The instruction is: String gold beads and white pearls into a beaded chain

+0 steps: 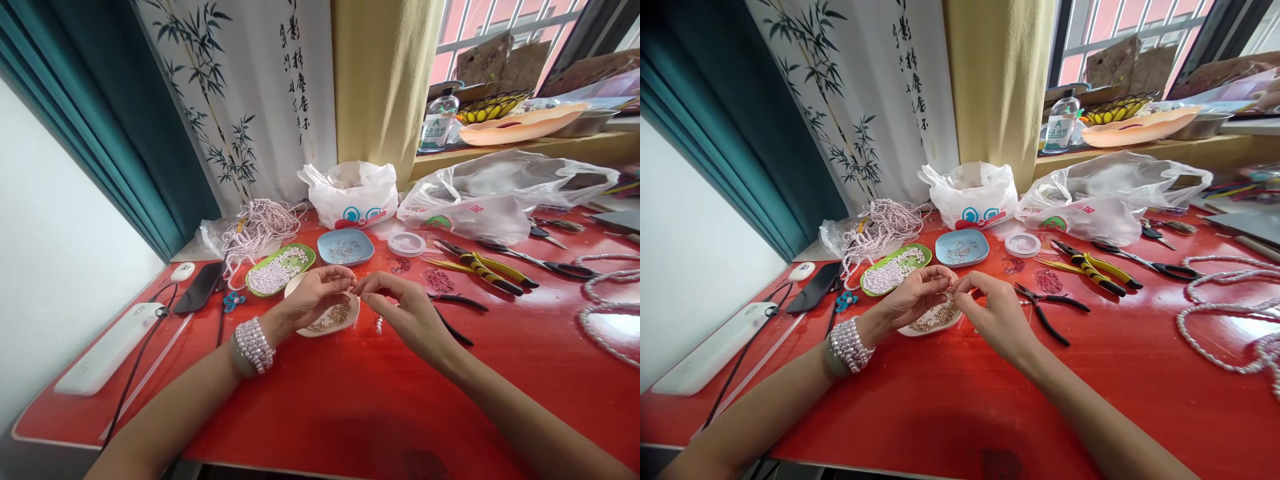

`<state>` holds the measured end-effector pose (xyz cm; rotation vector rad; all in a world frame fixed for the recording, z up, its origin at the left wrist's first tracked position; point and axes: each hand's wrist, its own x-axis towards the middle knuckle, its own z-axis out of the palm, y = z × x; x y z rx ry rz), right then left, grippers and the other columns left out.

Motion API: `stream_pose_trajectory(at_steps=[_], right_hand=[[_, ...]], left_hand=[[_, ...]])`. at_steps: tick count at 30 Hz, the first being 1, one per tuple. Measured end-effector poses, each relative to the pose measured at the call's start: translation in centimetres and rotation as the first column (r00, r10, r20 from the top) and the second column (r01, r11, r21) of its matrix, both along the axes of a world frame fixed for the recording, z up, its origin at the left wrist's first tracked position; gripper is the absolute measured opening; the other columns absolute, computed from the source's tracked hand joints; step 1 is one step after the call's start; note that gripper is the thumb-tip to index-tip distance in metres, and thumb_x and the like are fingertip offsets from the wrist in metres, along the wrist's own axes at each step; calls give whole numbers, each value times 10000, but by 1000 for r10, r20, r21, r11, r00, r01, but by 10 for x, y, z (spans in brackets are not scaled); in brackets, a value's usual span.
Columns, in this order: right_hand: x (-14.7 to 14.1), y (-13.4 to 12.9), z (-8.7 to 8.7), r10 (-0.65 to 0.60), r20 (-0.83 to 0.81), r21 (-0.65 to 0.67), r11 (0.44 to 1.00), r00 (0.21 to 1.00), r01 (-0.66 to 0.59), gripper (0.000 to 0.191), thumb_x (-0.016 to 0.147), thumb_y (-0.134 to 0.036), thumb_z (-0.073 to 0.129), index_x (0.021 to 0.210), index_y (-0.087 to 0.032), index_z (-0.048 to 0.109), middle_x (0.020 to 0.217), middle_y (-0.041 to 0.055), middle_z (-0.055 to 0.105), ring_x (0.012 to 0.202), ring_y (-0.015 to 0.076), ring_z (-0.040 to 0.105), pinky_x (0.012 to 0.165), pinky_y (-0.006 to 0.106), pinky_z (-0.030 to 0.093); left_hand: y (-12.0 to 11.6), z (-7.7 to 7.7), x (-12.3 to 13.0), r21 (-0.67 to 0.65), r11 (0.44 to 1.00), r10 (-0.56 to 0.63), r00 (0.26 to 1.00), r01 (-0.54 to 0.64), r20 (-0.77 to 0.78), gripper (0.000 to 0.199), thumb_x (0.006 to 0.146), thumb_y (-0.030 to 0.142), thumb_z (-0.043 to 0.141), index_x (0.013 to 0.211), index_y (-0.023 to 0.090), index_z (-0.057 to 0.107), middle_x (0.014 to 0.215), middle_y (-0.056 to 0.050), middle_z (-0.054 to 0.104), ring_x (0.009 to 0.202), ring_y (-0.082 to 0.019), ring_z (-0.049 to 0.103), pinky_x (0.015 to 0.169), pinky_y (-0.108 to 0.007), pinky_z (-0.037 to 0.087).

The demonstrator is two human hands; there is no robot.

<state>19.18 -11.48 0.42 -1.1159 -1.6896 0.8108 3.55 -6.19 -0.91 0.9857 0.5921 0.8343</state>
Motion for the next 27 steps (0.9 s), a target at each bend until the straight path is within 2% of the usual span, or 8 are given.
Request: stream_pose_trajectory(at_steps=[10, 27], right_hand=[[-2, 2, -1, 37, 20, 111, 993, 999, -39, 165, 720, -120, 456, 571, -183, 491, 732, 32, 594, 733, 164, 555, 658, 288, 419], [-3, 5, -2, 11, 66, 94, 995, 998, -18, 152, 743, -152, 466, 605, -179, 524, 682, 13, 580, 656, 141, 526, 627, 270, 409]], left_hand=[[2, -3, 0, -1, 999, 51, 998, -51, 36, 94, 650, 100, 698, 726, 95, 643, 721, -22, 629, 663, -73, 583, 649, -184, 441], [1, -2, -1, 36, 997, 69, 997, -70, 25, 115, 626, 109, 718, 721, 111, 654, 713, -21, 650, 682, -86, 606, 666, -190, 465]])
